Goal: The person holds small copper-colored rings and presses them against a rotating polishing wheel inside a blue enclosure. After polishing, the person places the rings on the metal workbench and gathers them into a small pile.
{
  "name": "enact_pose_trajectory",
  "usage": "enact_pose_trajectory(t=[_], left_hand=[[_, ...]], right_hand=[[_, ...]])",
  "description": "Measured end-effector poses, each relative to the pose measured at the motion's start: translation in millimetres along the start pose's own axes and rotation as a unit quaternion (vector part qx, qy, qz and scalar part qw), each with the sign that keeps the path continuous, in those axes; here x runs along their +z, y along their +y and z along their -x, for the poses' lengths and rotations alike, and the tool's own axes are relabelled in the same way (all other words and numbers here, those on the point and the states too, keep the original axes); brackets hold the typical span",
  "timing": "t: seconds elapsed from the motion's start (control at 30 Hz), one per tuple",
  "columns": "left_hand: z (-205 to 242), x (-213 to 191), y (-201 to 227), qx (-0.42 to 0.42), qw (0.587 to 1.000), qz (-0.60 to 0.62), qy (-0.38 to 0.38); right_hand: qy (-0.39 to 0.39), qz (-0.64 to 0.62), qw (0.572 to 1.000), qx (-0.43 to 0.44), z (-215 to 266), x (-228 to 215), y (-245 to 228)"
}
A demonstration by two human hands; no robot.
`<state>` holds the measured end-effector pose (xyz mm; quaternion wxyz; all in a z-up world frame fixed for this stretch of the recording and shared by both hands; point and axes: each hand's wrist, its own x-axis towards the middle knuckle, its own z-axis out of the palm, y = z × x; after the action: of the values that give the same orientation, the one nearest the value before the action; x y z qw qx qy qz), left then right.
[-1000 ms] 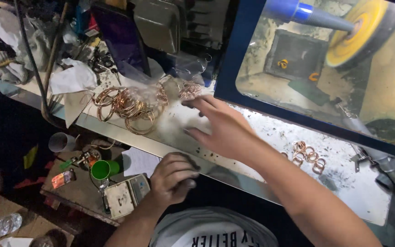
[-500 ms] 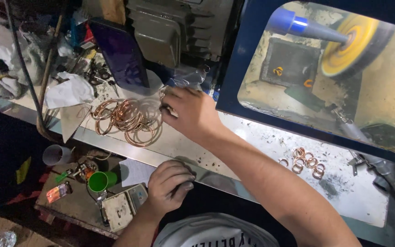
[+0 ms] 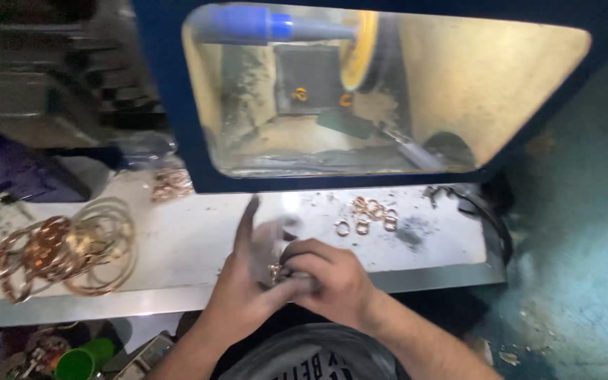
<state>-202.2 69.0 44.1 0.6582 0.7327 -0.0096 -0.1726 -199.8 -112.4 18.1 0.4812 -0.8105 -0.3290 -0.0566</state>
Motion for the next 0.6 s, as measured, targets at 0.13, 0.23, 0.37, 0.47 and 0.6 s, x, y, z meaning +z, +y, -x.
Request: enact_pose_trajectory(t=[0.13,0.23,0.37,0.47,0.6], left_hand=[[-21.5,15.6,-13.7,0.048,0.996,-0.05,-0.049],[-25.8,10.1,-21.7,0.087,0.99,-0.102,-0.043],[-39.2,-11.6,-19.0,0.219,0.932,-0.281,-0.061],[-53.0,-10.2,-17.6,0.252,0.9,-0.337,-0.115],[-60.4,-8.2,-21.2,0.26,0.908,-0.308,-0.11]], right_hand=[[0.031,-0.036,0.997,0.064,23.8,-25.0,6.4],[0.043,0.062,0.996,0.053,44.5,-63.8,16.4],[0.057,0.306,0.93,0.194,61.6,-102.1,38.7],[-0.017,0.375,0.889,0.264,57.4,-109.1,43.6],[-0.033,0.399,0.875,0.273,47.3,-110.7,41.9]])
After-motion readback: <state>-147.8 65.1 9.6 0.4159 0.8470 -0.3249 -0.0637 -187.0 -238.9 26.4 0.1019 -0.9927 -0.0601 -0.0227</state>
